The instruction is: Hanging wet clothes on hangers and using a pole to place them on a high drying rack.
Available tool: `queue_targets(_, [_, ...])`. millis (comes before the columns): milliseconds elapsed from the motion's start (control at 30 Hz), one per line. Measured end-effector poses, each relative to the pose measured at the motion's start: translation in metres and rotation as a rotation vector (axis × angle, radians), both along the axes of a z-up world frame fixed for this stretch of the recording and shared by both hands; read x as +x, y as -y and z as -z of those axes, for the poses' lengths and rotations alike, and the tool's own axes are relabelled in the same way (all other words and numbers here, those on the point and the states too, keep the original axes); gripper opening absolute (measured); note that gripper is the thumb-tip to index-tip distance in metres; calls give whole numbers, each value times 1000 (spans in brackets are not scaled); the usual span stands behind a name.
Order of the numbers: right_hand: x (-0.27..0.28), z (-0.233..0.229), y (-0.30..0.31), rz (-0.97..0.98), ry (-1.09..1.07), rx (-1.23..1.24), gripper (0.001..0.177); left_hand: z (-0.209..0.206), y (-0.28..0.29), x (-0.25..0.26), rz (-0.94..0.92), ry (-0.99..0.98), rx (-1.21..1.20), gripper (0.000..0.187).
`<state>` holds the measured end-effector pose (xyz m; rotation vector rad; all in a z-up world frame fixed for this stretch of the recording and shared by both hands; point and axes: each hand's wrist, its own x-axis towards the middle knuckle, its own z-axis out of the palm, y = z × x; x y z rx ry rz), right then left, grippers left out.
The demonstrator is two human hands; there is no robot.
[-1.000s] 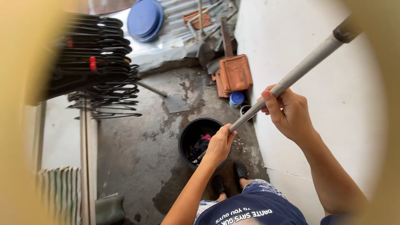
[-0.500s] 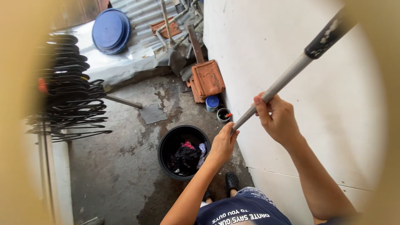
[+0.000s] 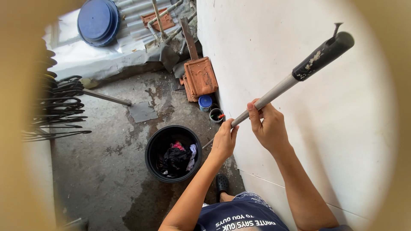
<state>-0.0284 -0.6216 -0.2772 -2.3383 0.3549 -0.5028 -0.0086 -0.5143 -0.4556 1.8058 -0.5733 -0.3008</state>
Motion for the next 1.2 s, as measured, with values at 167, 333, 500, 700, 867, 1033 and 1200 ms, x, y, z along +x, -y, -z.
queue_targets(167, [-5,26,15,-5,15,-16,25,11,16,-4,-16,-4,64,30])
queue_targets(333, [-15,57,21,14,-40,51,25,18,27,-7,-38,-7,27,36])
queue_targets(500, [-24,95,22,52,-50,100,24,35,38,-11,-43,-39,60,34])
queue_targets(700, [-31,133,24,108,-67,181,24,65,46,-13,-61,-44,108,36])
queue_targets(867, [-38,162,32,130,-84,249,25,87,54,-18,-46,-49,164,39])
queue_targets(1033, [-43,187,42,140,-80,291,27,110,65,-22,-65,-18,175,42])
queue_targets(1200, [-47,210,48,168,-135,298,29,123,72,-26,-50,-68,203,44])
